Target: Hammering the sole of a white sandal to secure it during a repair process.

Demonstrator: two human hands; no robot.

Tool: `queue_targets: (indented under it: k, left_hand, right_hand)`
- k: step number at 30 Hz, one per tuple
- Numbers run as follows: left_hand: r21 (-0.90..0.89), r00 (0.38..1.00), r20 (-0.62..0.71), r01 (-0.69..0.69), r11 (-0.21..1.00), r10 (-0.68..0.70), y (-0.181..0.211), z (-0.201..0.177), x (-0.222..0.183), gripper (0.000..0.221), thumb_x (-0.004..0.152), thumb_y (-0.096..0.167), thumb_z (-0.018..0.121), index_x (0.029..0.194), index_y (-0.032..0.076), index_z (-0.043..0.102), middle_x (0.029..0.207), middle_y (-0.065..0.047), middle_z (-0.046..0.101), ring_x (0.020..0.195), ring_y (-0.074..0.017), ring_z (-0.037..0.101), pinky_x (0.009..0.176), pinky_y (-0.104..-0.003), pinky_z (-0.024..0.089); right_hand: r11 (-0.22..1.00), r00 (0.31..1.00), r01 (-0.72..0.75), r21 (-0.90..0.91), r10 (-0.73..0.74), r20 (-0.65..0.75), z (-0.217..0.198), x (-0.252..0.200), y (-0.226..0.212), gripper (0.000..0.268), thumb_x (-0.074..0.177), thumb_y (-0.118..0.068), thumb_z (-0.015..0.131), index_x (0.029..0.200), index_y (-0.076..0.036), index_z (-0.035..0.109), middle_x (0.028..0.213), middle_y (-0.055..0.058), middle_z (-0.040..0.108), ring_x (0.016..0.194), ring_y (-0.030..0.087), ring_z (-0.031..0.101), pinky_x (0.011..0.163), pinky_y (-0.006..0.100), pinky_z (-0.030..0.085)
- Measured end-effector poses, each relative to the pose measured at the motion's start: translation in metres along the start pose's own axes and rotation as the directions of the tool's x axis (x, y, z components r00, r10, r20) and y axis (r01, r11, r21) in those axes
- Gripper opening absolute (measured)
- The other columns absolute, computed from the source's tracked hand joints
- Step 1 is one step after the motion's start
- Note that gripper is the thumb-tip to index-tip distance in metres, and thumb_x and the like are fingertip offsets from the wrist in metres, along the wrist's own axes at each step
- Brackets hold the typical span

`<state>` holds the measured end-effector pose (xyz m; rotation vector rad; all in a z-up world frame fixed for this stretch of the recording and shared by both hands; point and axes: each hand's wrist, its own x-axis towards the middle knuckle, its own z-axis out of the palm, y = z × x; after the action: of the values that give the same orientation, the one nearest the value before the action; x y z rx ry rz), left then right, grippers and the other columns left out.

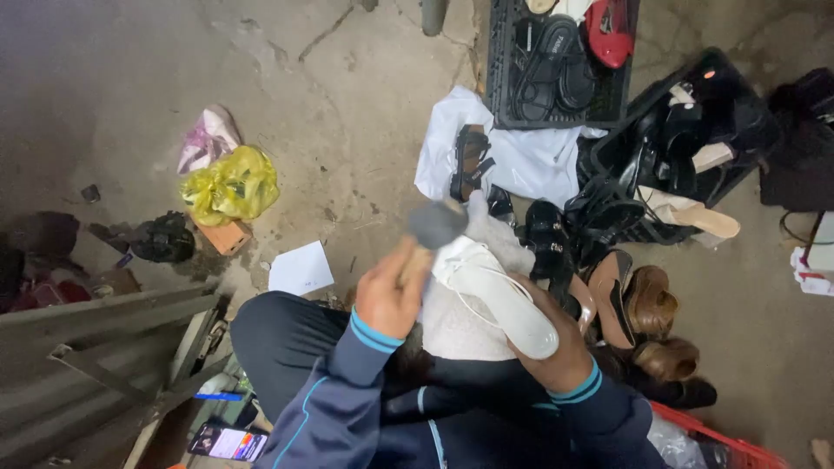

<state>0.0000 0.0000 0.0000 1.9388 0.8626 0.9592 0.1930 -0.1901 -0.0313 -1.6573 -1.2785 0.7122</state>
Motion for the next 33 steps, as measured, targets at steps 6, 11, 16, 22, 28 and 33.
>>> queue_targets:
  k: [6, 11, 16, 22, 28, 33]
  left_hand:
    - [0.020, 0.949, 0.041, 0.313, 0.949, -0.314, 0.002, -0.005, 0.007, 0.038, 0.097, 0.028, 0.064, 0.129, 0.008, 0.072, 0.078, 0.001, 0.062, 0.083, -0.0032, 0.045, 0.066, -0.032, 0.047]
    - [0.077, 0.863, 0.018, 0.502, 0.862, -0.504, -0.023, -0.001, -0.002, 0.059, 0.090, 0.046, 0.066, 0.134, 0.006, 0.068, 0.125, -0.013, 0.075, 0.112, -0.0174, 0.072, 0.090, -0.033, 0.056]
    - [0.033, 0.942, -0.056, 0.332, 0.943, -0.330, -0.026, 0.005, -0.026, 0.031, 0.099, 0.034, 0.061, 0.112, 0.007, 0.067, 0.088, -0.008, 0.065, 0.080, -0.0158, 0.059, 0.067, -0.033, 0.049]
    - [-0.004, 0.965, -0.034, 0.261, 0.965, -0.261, -0.003, 0.005, -0.031, 0.038, 0.099, 0.022, 0.070, 0.125, -0.006, 0.071, 0.100, -0.027, 0.078, 0.096, -0.0420, 0.075, 0.076, -0.049, 0.065]
    - [0.084, 0.994, 0.017, 0.109, 0.990, -0.111, 0.004, 0.003, -0.040, 0.017, 0.101, 0.021, 0.062, 0.103, 0.004, 0.058, 0.074, -0.005, 0.052, 0.068, -0.0158, 0.045, 0.065, -0.035, 0.045]
    - [0.077, 0.975, 0.078, 0.203, 0.976, -0.209, 0.004, 0.004, -0.039, 0.049, 0.098, 0.030, 0.064, 0.137, 0.001, 0.063, 0.111, -0.016, 0.080, 0.087, -0.0179, 0.075, 0.071, -0.035, 0.056]
  right_hand:
    - [0.998, 0.991, 0.050, -0.041, -0.055, -0.124, 0.000, 0.011, -0.008, 0.073, 0.088, -0.016, 0.072, 0.153, -0.001, 0.043, 0.153, 0.019, 0.054, 0.145, 0.038, 0.050, 0.124, 0.049, 0.040]
    - [0.999, 0.989, 0.049, 0.004, -0.048, -0.138, 0.004, 0.014, -0.014, 0.069, 0.091, -0.013, 0.069, 0.154, -0.001, 0.042, 0.154, 0.018, 0.053, 0.146, 0.034, 0.050, 0.125, 0.046, 0.039]
    - [0.999, 0.994, 0.033, 0.033, -0.029, -0.105, 0.006, 0.012, -0.005, 0.075, 0.090, -0.014, 0.072, 0.157, -0.007, 0.038, 0.158, 0.018, 0.048, 0.148, 0.039, 0.045, 0.126, 0.055, 0.038]
    - [0.999, 0.970, 0.052, -0.009, -0.052, -0.236, 0.015, 0.025, -0.003, 0.076, 0.080, -0.003, 0.075, 0.151, 0.004, 0.048, 0.146, 0.027, 0.059, 0.134, 0.041, 0.056, 0.114, 0.057, 0.042]
    - [0.996, 0.979, 0.060, 0.064, -0.046, -0.197, 0.019, 0.026, -0.009, 0.076, 0.088, -0.004, 0.072, 0.156, -0.003, 0.039, 0.154, 0.020, 0.052, 0.146, 0.038, 0.049, 0.123, 0.047, 0.040]
    - [0.997, 0.974, 0.066, -0.047, -0.075, -0.212, 0.024, 0.028, 0.008, 0.079, 0.088, -0.004, 0.073, 0.158, -0.005, 0.037, 0.157, 0.020, 0.049, 0.145, 0.041, 0.050, 0.120, 0.049, 0.044]
